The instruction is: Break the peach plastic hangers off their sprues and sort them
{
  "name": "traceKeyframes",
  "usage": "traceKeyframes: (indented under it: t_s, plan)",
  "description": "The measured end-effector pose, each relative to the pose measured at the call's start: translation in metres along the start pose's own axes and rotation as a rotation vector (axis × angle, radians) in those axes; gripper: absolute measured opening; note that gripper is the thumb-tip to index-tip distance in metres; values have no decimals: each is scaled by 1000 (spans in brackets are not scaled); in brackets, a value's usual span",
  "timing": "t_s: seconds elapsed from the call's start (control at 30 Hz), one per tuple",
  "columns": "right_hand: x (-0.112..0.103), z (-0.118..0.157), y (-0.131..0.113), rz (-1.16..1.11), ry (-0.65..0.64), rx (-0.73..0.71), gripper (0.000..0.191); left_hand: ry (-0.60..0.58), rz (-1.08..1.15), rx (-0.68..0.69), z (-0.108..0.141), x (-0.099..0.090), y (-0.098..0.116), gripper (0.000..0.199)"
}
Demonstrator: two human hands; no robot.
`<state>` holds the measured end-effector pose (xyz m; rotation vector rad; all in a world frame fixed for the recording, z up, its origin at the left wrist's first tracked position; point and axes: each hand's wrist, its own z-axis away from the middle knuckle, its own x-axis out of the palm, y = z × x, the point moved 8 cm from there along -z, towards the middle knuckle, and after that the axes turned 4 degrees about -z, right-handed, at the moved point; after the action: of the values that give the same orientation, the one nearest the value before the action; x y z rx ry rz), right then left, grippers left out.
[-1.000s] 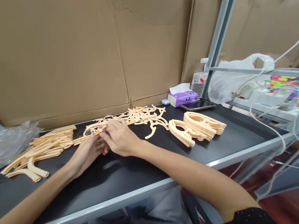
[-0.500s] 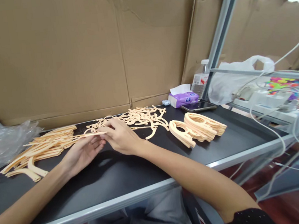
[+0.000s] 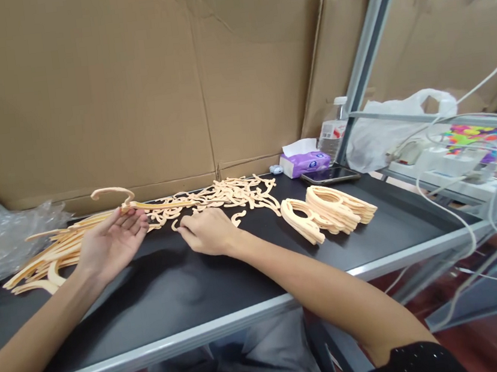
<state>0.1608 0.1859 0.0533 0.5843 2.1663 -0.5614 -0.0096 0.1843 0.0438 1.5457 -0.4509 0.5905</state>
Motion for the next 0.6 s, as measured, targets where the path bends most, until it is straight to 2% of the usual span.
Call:
traceKeyframes:
  t_s: [0.13, 0.27, 0.33, 0.43, 0.53, 0.6]
  plan:
    - [9, 1, 24, 8, -120, 221, 34, -4, 18, -1, 1, 1, 1, 27]
    - [3, 3, 52, -107, -78, 429, 36, 0, 44, 30, 3, 6, 9, 28]
    - [2, 4, 63, -261, -37, 519, 42, 21, 67, 59, 6, 8, 14, 27]
    - [7, 3, 67, -643, 10, 592, 49, 85, 85, 89, 10, 8, 18, 23]
    - [14, 0, 63, -939, 48, 613, 39, 140, 81, 105, 12, 3, 16, 21]
    - [16, -1, 60, -1001, 65, 594, 36, 178, 72, 100, 11, -2, 12, 23]
